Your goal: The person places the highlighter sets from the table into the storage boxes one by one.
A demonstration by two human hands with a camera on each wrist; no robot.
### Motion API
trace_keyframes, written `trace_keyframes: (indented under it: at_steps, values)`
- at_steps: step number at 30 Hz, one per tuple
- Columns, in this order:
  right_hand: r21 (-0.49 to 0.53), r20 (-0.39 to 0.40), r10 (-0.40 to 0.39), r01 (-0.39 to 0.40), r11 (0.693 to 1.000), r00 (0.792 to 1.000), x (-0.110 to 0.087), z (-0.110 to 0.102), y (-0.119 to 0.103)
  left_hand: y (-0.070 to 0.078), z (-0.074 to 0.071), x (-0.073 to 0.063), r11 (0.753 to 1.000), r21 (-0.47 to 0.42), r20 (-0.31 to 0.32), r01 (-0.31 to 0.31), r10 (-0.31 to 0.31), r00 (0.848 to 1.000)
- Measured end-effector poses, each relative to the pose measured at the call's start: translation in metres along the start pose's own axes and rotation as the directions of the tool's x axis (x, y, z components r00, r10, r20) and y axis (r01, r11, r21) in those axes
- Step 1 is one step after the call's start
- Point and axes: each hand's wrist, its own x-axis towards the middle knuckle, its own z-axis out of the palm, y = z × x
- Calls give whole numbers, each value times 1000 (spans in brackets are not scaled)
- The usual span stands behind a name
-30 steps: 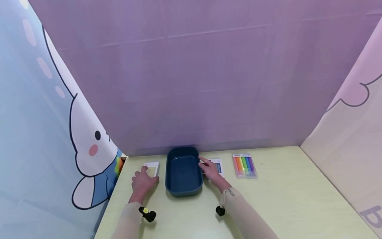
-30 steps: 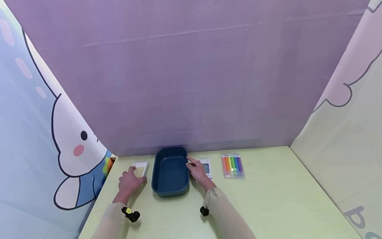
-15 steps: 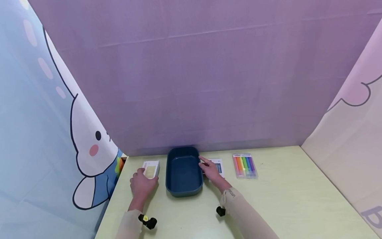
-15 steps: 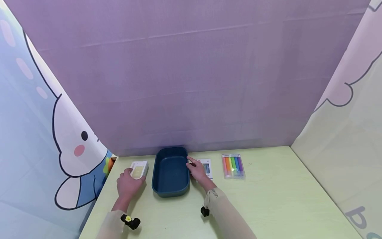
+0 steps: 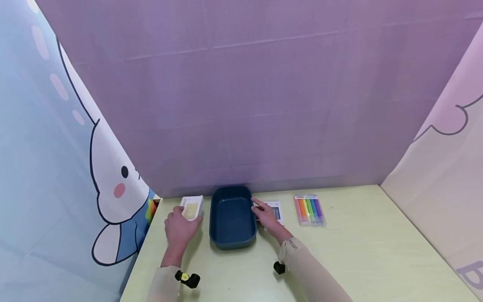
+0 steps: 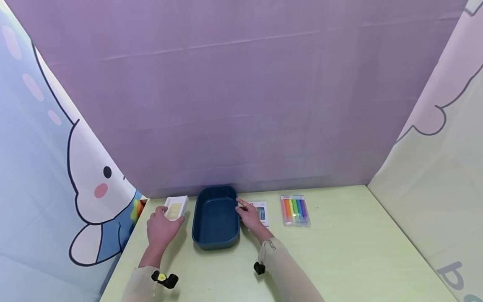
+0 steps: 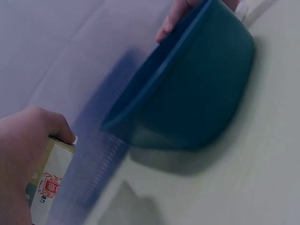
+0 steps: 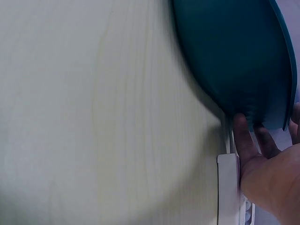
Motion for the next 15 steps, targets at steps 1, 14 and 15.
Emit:
trace_keyframes:
  at_steps: [1, 14, 15]
  values:
    - [-3, -5, -2, 2, 1000, 1000, 3, 0, 5, 3, 0, 0, 1000, -2, 2, -3, 3, 1000]
    - [0, -16, 3, -3, 1000, 1000, 6, 0, 13, 43, -2, -7, 998, -31, -7, -47, 47, 999]
    - [-2, -17, 0, 0, 1000, 1000, 6, 0, 13, 46, -2, -7, 998, -33, -9, -48, 48, 999]
